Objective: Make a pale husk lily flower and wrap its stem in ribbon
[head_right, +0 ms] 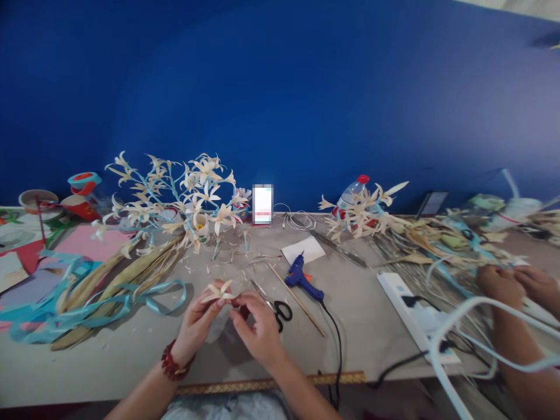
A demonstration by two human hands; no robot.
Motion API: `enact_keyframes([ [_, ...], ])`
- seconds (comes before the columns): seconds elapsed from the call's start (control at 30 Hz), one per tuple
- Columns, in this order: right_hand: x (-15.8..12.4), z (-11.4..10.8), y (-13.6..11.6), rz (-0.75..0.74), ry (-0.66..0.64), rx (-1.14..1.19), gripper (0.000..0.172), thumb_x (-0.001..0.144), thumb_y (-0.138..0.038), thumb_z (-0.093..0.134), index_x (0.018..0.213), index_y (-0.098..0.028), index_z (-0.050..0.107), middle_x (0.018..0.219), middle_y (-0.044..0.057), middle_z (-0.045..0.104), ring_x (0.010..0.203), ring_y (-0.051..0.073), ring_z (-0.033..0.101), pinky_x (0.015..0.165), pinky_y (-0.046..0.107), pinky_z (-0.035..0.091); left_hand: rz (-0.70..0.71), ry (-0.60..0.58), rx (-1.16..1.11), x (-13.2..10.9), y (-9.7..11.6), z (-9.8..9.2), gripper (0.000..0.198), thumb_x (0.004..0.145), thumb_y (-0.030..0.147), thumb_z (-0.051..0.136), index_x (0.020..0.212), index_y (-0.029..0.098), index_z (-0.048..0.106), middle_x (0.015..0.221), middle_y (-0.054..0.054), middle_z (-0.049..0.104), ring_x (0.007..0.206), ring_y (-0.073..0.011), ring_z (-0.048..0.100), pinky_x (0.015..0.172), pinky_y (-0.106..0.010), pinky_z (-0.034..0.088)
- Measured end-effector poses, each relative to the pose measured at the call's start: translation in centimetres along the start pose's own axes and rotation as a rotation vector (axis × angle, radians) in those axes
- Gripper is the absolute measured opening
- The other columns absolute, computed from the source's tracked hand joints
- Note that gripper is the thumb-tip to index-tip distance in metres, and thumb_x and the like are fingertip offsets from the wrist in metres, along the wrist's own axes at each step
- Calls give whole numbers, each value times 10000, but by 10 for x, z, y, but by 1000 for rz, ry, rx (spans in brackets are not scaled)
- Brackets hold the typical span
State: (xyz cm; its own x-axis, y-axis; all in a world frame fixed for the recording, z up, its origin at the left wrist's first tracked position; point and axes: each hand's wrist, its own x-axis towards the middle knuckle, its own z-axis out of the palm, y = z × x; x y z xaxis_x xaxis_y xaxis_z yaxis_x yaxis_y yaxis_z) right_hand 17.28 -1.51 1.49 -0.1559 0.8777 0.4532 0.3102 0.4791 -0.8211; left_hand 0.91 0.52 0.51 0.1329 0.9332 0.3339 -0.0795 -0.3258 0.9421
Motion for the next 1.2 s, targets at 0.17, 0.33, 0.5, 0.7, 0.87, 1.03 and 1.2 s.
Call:
enact_keyframes([
  [0.17, 3, -64, 34, 10, 21, -446, 177, 883, -179, 525, 1023, -216, 628, 1007, 90, 651, 917, 241, 623, 805, 378, 513, -42, 87, -1, 1, 0, 0, 205, 894, 309, 584, 820, 182, 727, 830, -61, 635, 893, -202, 569, 808, -297, 447],
  [0.33, 3, -124, 68, 166, -46, -969, 380, 780, -170, 578, 1159, -167, 600, 1140, 139, 623, 993, 312, 588, 849, 435, 474, -63, 138, -53, 1, -4, 1, 202, 870, 341, 614, 787, 175, 695, 801, -47, 599, 849, -188, 551, 794, -283, 444],
  [0.5, 9, -132, 74, 281, -193, -953, 476, 711, -102, 550, 1185, -124, 592, 1167, 150, 611, 996, 297, 587, 873, 388, 451, -84, 138, -48, -1, -10, 2, 171, 883, 310, 595, 818, 177, 680, 822, -43, 601, 855, -183, 547, 803, -279, 429],
  [0.7, 26, -147, 90, 539, 104, -282, 318, 638, -217, 638, 953, -197, 678, 925, 66, 689, 801, 237, 633, 729, 328, 476, -75, 124, -58, 0, -9, 1, 173, 902, 276, 563, 794, 180, 658, 811, -34, 570, 852, -178, 533, 796, -273, 419],
  [0.87, 35, -160, 100, 664, 238, -34, 271, 750, -426, 542, 811, -176, 628, 566, -7, 594, 401, 135, 492, 386, 247, 384, -111, 117, -107, -1, -11, 2, 154, 889, 269, 588, 798, 181, 674, 818, -36, 584, 860, -176, 529, 816, -274, 420],
  [1.03, 27, -141, 74, 574, 395, 144, 288, 792, -469, 570, 905, -207, 534, 843, 11, 629, 412, 65, 456, 372, 207, 380, -201, 165, -260, -3, -17, 3, 147, 861, 308, 633, 826, 176, 688, 814, -36, 628, 847, -169, 553, 840, -280, 432],
  [1.2, -10, -95, 25, 333, 145, 288, 159, 878, -346, 591, 919, -192, 606, 861, 40, 670, 402, 68, 500, 412, 225, 444, -250, 169, -348, -3, -14, 4, 133, 855, 301, 646, 811, 180, 681, 788, -16, 629, 806, -142, 549, 808, -245, 432],
])
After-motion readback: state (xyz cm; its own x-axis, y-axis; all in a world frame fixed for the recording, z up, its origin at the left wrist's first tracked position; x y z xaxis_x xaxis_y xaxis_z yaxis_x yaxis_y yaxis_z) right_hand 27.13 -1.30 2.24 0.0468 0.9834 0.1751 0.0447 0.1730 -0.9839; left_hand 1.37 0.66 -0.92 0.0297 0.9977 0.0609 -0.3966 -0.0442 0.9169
